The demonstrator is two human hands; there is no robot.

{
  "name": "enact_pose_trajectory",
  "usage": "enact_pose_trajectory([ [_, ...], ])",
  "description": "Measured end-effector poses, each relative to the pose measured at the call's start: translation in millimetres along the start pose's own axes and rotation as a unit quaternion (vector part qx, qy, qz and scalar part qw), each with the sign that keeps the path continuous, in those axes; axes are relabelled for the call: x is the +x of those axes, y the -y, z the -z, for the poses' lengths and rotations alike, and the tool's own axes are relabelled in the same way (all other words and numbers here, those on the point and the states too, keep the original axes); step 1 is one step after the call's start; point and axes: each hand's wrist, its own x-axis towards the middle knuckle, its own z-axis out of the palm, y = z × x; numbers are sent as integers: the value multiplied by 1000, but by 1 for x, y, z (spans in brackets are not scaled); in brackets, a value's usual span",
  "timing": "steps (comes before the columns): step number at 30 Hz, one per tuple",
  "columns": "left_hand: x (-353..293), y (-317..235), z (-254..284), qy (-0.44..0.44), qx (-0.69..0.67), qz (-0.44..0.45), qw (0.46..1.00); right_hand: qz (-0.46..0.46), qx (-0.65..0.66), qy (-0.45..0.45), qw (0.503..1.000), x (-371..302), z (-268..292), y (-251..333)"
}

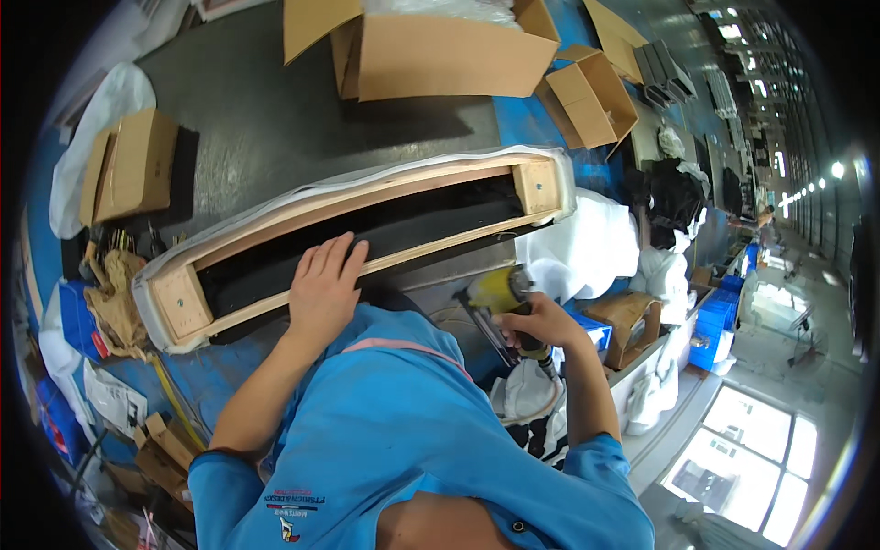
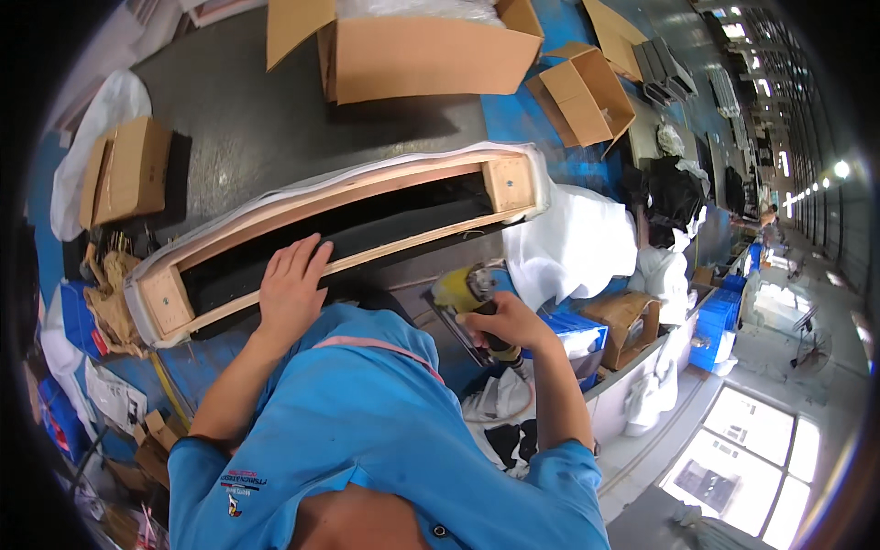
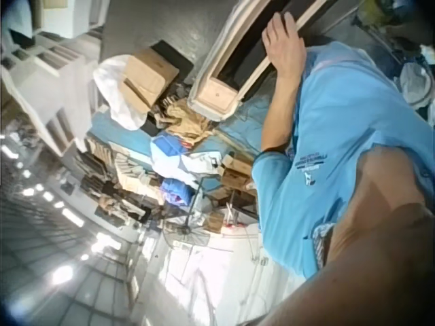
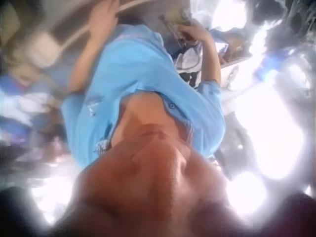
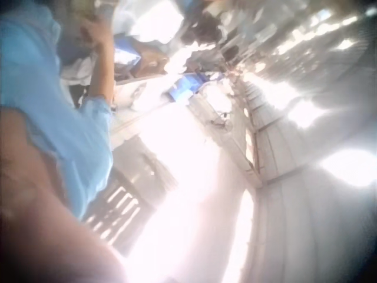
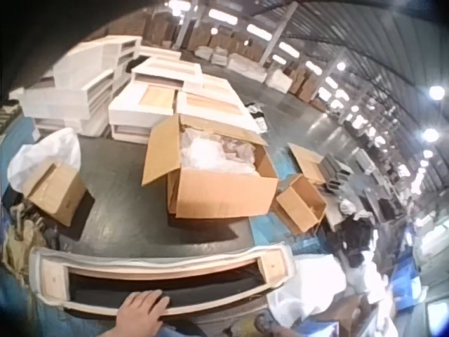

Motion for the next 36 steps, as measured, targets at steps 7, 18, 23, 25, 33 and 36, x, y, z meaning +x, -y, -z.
enact_pose_trajectory([
  [7, 13, -7, 13, 91, 31, 86, 992, 22, -187, -211, 959, 205, 51, -194],
  [18, 21, -28, 26, 152, 78, 124, 977, 182, -58, -437, 879, 425, 39, -308],
  [23, -10, -32, 38, 140, 39, 210, 967, 158, -368, 123, 908, 301, 40, -170],
  [25, -25, -6, 46, 124, 41, 243, 961, 162, -212, 235, 935, 187, 34, -86],
  [33, -23, 68, 69, 226, -21, 250, 941, 503, -297, -94, 806, 111, 16, 87],
  [36, -9, 81, 67, 314, -50, 257, 913, 435, -361, -80, 821, 115, -3, 112],
])
